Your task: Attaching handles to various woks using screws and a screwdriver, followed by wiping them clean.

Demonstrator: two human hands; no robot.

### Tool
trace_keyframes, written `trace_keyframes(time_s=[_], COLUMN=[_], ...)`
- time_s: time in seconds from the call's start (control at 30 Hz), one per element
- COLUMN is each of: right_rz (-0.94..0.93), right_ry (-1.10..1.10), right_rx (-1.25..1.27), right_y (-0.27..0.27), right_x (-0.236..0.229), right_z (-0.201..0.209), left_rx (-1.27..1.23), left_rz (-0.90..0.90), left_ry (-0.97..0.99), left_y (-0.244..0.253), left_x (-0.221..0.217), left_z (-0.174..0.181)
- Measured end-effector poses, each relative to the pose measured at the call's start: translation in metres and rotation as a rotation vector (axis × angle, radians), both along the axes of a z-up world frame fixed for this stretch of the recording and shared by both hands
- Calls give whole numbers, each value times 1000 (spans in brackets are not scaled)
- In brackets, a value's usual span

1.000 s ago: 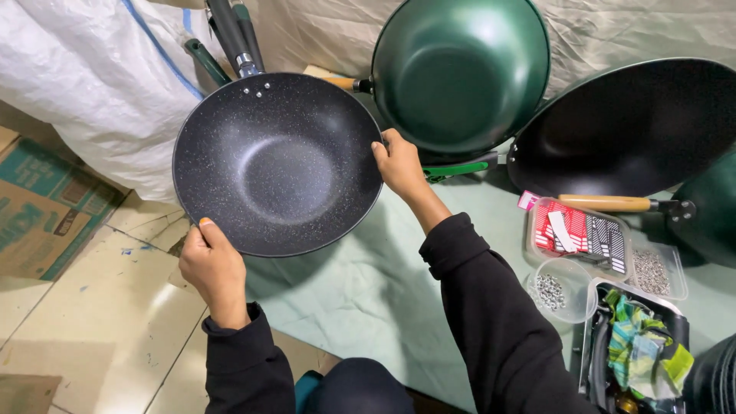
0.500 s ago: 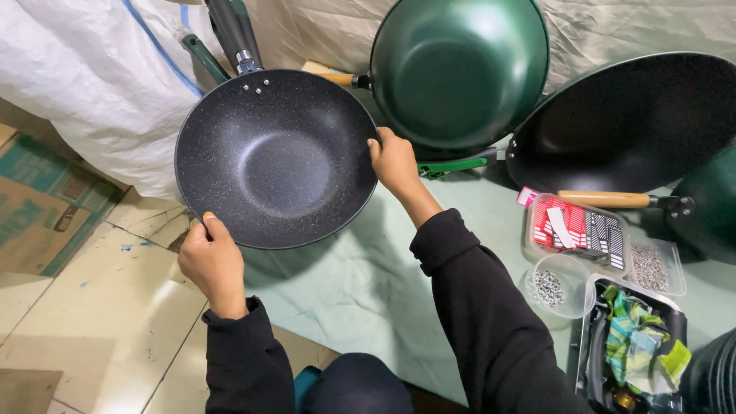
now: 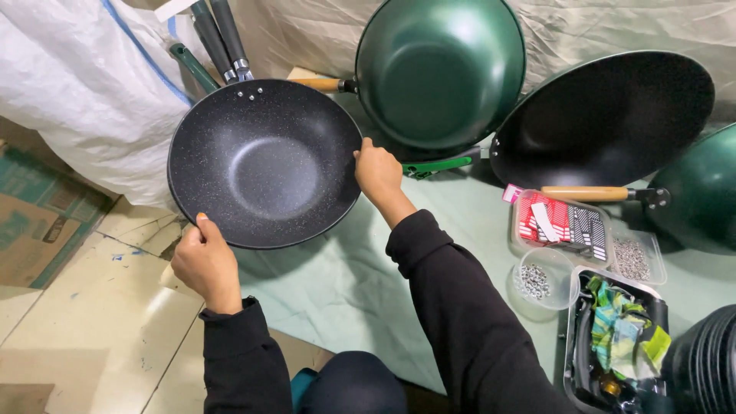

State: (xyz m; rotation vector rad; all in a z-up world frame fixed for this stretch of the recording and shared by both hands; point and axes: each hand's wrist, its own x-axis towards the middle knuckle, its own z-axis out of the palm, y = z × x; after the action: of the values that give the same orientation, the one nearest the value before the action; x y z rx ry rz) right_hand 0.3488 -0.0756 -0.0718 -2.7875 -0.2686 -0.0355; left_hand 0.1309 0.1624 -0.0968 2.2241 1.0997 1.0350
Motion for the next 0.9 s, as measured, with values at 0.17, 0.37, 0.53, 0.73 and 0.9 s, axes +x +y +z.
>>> trace_keyframes(time_s=[0.17, 0.37, 0.53, 0.73, 0.9], right_rz=[-2, -7, -30, -68, -54], right_ry=[68, 75, 140, 171, 40], right_rx=[2, -45, -30, 16, 35], right_y=[0, 8, 13, 24, 37], right_x=[-24, -34, -53, -75, -87], right_z=[29, 15, 20, 19, -15], left_rx=[2, 9, -2, -25, -366], left_rz=[8, 15, -11, -61, -136], left_ry=[-10, -28, 3, 21, 16], left_y=[1, -12, -20, -29, -45], left_x=[0, -2, -7, -13, -17], left_z=[-6, -10, -13, -10, -2])
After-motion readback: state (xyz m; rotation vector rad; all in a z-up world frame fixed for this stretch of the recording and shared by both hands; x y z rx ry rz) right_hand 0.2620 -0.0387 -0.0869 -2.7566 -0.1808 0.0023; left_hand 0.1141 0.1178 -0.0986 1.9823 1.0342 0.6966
